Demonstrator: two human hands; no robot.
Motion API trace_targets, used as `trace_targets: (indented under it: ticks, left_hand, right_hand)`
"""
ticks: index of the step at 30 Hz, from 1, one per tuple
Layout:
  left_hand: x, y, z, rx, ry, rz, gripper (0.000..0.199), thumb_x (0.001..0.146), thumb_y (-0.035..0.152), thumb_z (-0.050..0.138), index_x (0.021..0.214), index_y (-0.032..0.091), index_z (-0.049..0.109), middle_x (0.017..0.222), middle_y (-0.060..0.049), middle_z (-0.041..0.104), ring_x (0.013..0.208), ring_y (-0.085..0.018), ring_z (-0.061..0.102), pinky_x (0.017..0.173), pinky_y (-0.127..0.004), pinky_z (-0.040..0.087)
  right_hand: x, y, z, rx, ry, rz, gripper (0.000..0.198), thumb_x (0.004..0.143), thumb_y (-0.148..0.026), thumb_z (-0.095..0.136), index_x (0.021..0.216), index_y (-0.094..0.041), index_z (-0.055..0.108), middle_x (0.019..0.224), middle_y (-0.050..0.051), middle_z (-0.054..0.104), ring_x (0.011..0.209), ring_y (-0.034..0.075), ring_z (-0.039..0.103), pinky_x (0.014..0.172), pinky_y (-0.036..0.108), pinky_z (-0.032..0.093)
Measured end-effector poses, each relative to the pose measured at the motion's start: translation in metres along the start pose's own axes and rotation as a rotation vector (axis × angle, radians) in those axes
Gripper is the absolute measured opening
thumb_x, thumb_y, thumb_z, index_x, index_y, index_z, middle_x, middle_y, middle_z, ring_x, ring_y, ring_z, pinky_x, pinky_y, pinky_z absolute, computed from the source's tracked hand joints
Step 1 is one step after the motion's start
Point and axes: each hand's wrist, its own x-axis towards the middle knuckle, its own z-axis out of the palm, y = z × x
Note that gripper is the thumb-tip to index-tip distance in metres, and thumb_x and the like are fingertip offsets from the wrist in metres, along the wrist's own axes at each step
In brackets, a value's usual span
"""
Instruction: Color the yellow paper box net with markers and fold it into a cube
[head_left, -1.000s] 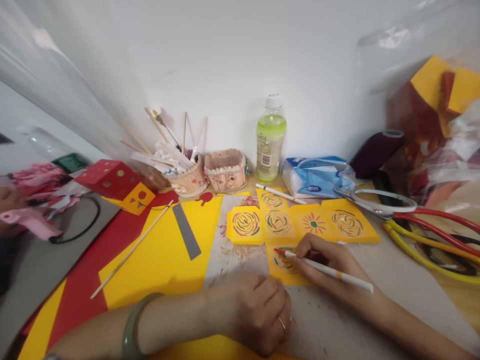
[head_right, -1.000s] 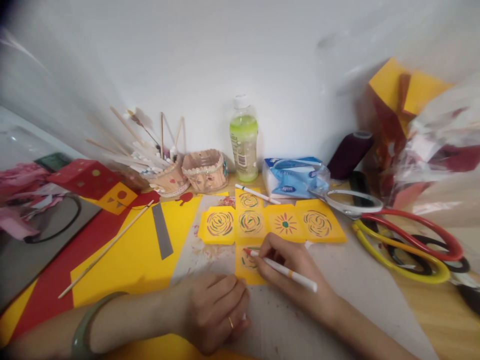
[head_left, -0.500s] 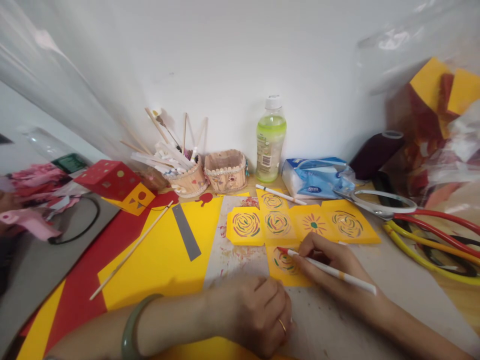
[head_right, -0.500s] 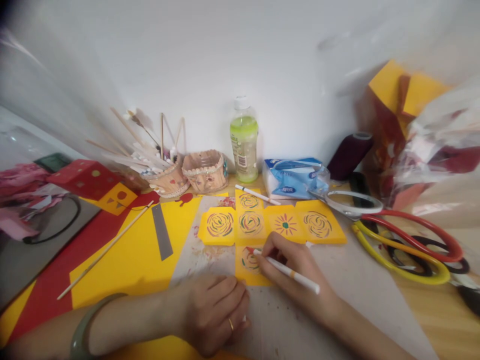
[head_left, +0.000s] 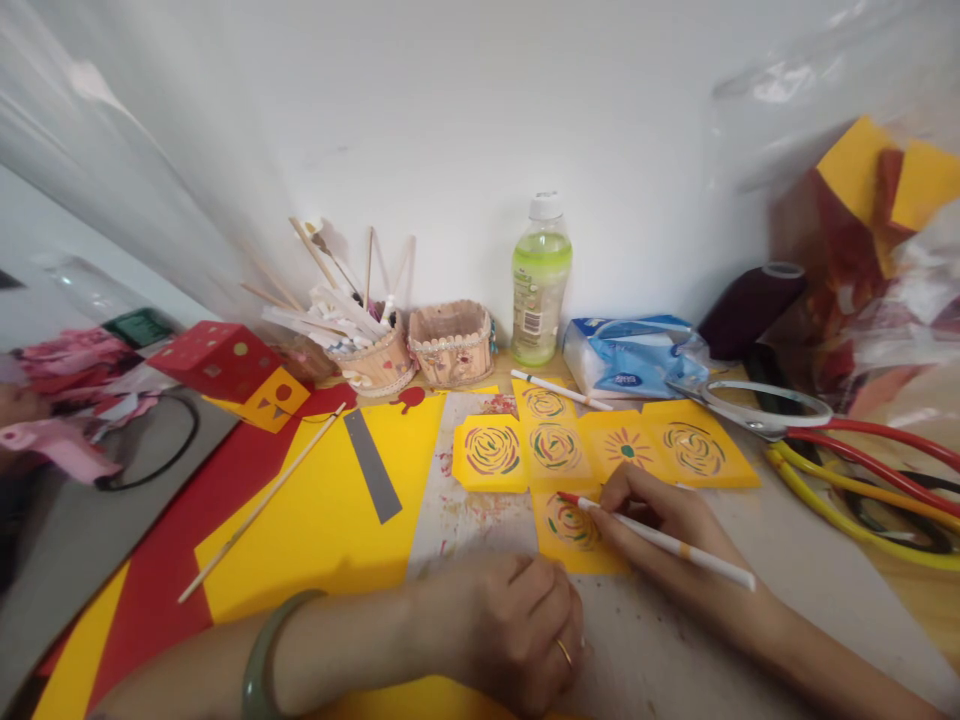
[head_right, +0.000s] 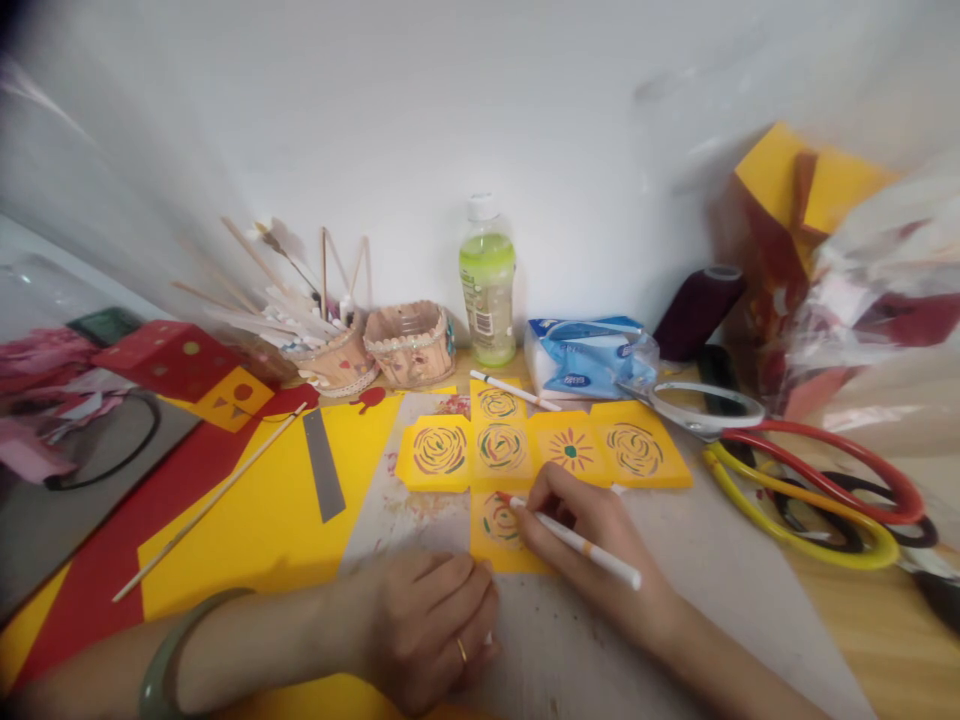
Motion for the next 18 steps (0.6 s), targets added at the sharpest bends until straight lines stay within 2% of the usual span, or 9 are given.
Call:
trace_targets:
  ticks: [8,18]
  left_hand:
    - [0.0,0.001,0.0,0.026,0.047,-0.017,0.017,0.075,0.018,0.052,0.066,0.007,0.063,0.064,-0.01,0.066,0.052,-0.017,0.058,0.041,-0.027,0.044]
    - [0.002,0.001,-0.002,0.063,0.038,-0.007,0.023,0.08,0.015,0.046,0.065,0.008,0.061,0.062,-0.009,0.065,0.053,-0.015,0.058,0.044,-0.024,0.045]
  right_hand:
    - [-0.001,0.004,0.001,0.041,0.002,0.027,0.023,0.083,-0.037,0.05,0.066,-0.021,0.046,0.059,-0.003,0.049,0.053,0.012,0.045,0.047,0.022,0.034]
    - [0.001,-0.007,-0.001,0.144,-0.006,0.046,0.023,0.078,-0.034,0.051,0.061,-0.021,0.044,0.058,-0.002,0.048,0.054,0.013,0.043,0.046,0.024,0.034]
